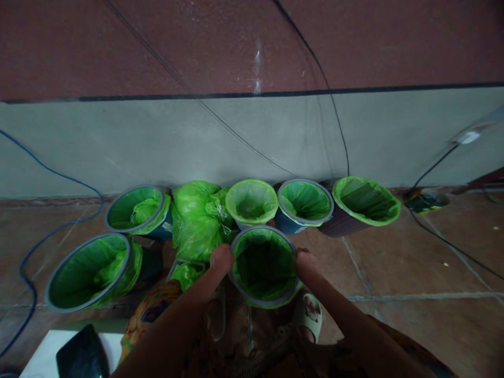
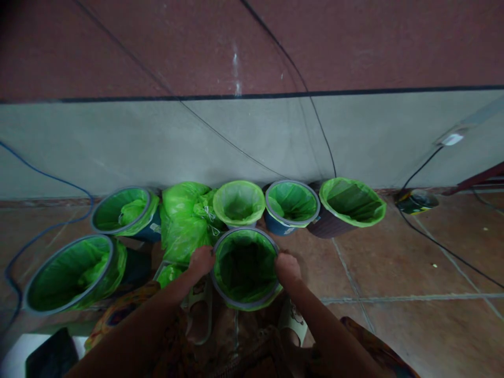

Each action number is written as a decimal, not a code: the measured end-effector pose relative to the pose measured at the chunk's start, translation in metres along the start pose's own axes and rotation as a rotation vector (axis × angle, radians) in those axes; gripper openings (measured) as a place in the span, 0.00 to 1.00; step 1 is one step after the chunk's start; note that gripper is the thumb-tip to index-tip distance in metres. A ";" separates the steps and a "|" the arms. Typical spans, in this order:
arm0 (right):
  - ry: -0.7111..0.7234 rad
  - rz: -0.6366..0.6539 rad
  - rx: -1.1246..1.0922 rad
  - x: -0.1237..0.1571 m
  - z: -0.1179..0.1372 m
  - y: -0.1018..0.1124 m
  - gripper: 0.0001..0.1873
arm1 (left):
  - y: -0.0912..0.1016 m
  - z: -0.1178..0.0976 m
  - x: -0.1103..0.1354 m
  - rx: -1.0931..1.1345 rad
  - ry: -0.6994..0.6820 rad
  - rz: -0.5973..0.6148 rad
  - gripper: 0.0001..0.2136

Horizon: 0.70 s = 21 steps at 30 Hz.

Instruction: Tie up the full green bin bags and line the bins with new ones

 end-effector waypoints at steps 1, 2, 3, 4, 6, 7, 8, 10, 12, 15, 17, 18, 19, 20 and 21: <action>-0.004 -0.003 0.000 -0.001 -0.001 -0.001 0.16 | -0.002 -0.001 0.000 -0.004 0.000 0.004 0.13; -0.005 -0.005 0.000 -0.002 -0.001 -0.002 0.16 | -0.003 -0.001 0.000 -0.009 0.006 0.010 0.13; 0.000 -0.007 0.000 -0.003 -0.002 -0.004 0.16 | -0.004 -0.002 0.000 -0.015 0.012 0.016 0.13; 0.006 -0.009 0.001 -0.003 -0.001 -0.005 0.17 | -0.006 -0.003 0.000 -0.022 0.016 0.021 0.13; 0.018 -0.011 0.003 -0.004 -0.001 -0.007 0.17 | -0.008 -0.005 0.000 -0.029 0.020 0.034 0.13; 0.022 -0.011 0.005 -0.005 -0.001 -0.007 0.17 | -0.009 -0.005 0.000 -0.025 0.022 0.037 0.13; 0.027 -0.010 0.009 -0.005 -0.001 -0.008 0.17 | -0.010 -0.006 0.000 -0.019 0.023 0.036 0.13; 0.025 -0.006 0.019 -0.005 -0.001 -0.008 0.17 | -0.011 -0.005 -0.001 -0.007 0.029 0.036 0.13; 0.021 -0.003 0.023 -0.005 -0.002 -0.009 0.16 | -0.011 -0.004 -0.002 -0.005 0.033 0.032 0.13; 0.004 -0.011 0.010 -0.005 -0.004 -0.010 0.16 | -0.014 -0.002 -0.005 -0.014 0.049 0.053 0.13; -0.004 -0.012 0.013 -0.006 -0.003 -0.011 0.15 | -0.015 -0.003 -0.006 -0.014 0.046 0.054 0.12; -0.008 -0.011 0.018 -0.007 -0.003 -0.012 0.15 | -0.015 -0.003 -0.006 -0.010 0.047 0.051 0.12; -0.008 -0.011 0.024 -0.007 -0.001 -0.012 0.15 | -0.015 -0.003 -0.006 -0.001 0.050 0.046 0.12; -0.006 -0.015 0.027 -0.007 0.000 -0.011 0.15 | -0.016 -0.002 -0.006 0.013 0.059 0.043 0.12; -0.002 -0.020 0.029 -0.006 0.001 -0.010 0.15 | -0.016 -0.001 -0.006 0.033 0.074 0.043 0.12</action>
Point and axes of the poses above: each hand's wrist, its own x-axis away from the middle knuckle, its own y-axis out of the back of the hand, z = x × y, the point moved 10 cm from there along -x, towards the middle knuckle, and after that the axes turned 14 degrees about z, right-handed, at the moved point
